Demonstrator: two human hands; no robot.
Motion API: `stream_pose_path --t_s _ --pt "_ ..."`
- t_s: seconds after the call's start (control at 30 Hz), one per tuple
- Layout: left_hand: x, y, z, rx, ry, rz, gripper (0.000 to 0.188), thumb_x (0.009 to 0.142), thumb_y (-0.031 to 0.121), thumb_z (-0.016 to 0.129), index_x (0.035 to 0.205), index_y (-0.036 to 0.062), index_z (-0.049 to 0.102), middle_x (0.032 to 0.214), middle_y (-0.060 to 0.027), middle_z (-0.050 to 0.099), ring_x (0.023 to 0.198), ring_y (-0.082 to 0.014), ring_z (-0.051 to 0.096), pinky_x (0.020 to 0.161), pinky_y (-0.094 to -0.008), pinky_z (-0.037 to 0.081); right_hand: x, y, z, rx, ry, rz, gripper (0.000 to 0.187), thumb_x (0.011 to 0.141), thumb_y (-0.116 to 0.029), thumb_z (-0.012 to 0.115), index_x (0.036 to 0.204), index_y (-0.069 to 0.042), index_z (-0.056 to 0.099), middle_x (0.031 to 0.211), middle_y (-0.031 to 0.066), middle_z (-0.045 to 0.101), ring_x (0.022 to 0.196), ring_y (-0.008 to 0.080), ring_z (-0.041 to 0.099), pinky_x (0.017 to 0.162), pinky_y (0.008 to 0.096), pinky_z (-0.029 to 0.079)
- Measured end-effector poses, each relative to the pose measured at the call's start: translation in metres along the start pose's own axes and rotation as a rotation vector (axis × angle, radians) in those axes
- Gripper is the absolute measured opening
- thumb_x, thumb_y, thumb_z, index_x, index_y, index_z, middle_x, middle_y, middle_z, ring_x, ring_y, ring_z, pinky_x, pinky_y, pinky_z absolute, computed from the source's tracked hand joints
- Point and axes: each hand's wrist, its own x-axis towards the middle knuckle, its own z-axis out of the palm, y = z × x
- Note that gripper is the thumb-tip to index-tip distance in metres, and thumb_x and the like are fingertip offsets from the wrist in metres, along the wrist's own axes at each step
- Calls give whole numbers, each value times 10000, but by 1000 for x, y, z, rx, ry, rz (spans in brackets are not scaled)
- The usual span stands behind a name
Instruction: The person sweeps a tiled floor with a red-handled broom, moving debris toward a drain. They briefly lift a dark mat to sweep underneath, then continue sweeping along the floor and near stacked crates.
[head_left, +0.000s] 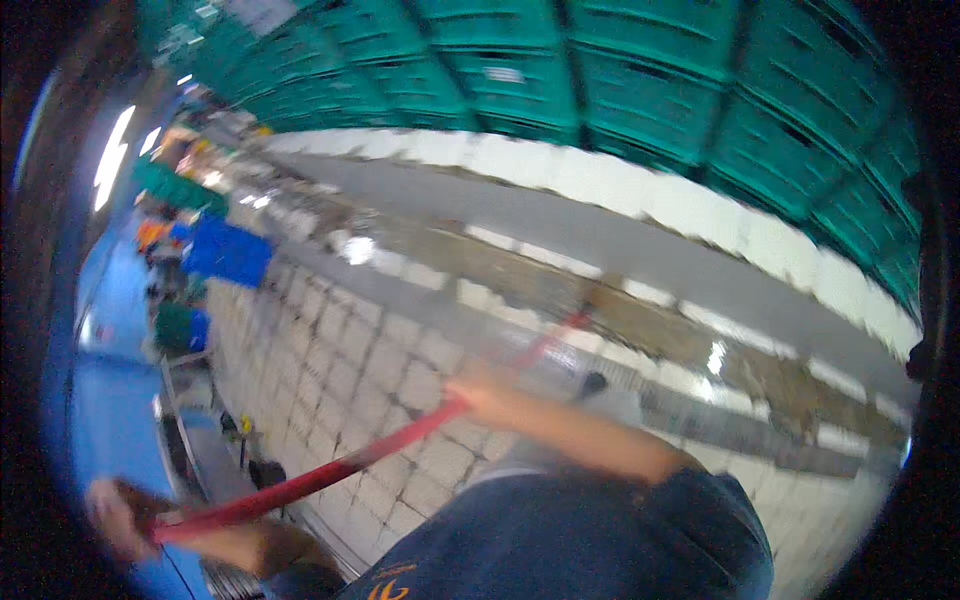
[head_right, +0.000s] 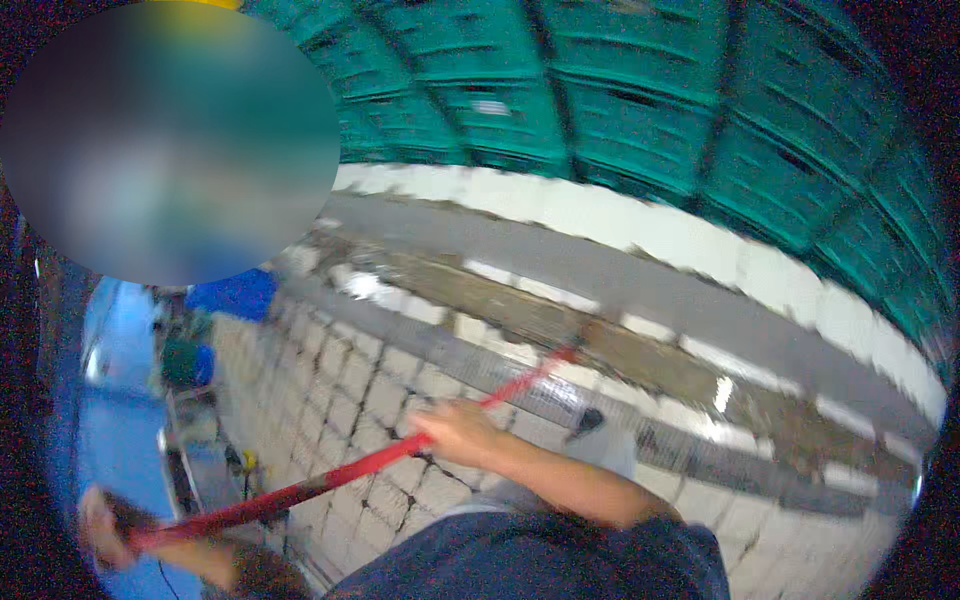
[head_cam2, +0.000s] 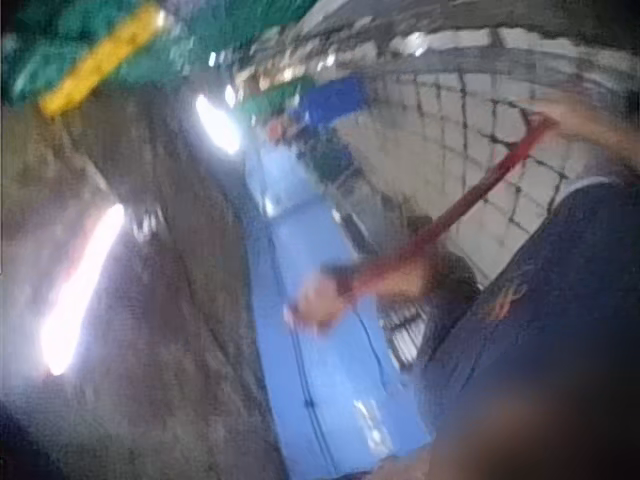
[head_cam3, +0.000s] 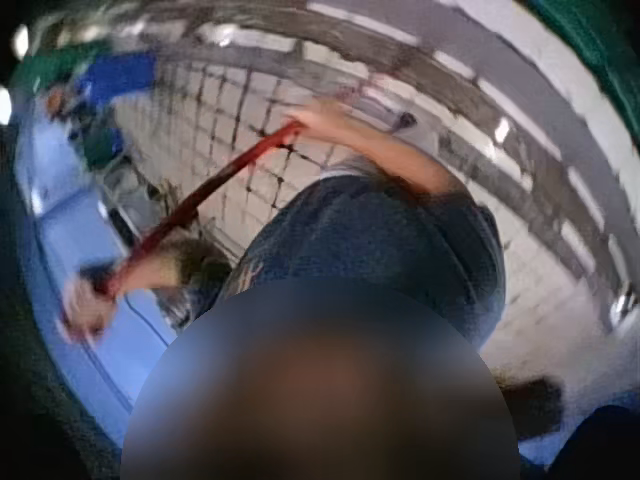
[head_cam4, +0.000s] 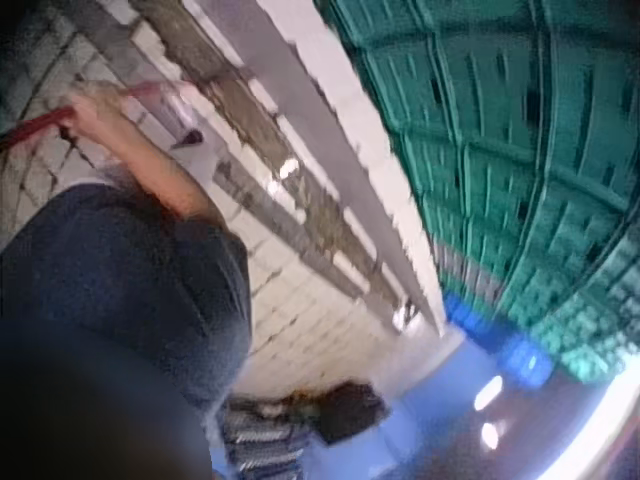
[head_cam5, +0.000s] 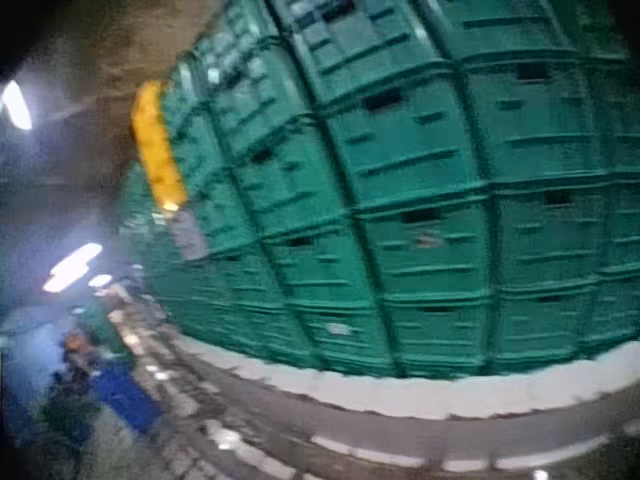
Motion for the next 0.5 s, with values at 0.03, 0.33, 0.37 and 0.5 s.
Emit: stream_pose_path --t_s 0.03,0.33,0.37,0.5 --pt "-12 -13 -1 121 211 -69 272 836 243 719 958 58 560 610 -36 523 535 -213 553 511 -360 422 -14 5 -8 -39 -138 88 151 815 -222 711 894 -140 612 781 124 653 756 375 663 634 526 507" --pt "-120 -86 39 -572 -95 -720 362 841 143 740 1153 30 595 697 -80 601 653 -302 622 844 -549 507 -75 105 17 -176 -89 431 159 738 -82 714 896 -92 706 804 162 690 805 384 669 738 491 515" --pt "-111 -77 43 -507 -231 -729 328 840 135 745 1120 18 622 723 -92 621 670 -303 630 855 -556 501 -61 116 28 -207 -31 344 117 760 -75 696 876 -70 696 844 164 688 838 389 656 772 486 503" --pt "-71 -49 82 -340 -656 -590 155 878 114 742 910 -34 707 780 -166 673 714 -327 647 900 -582 475 17 137 55 58 54 131 85 825 -76 672 905 -46 666 867 165 677 853 386 645 775 472 493"
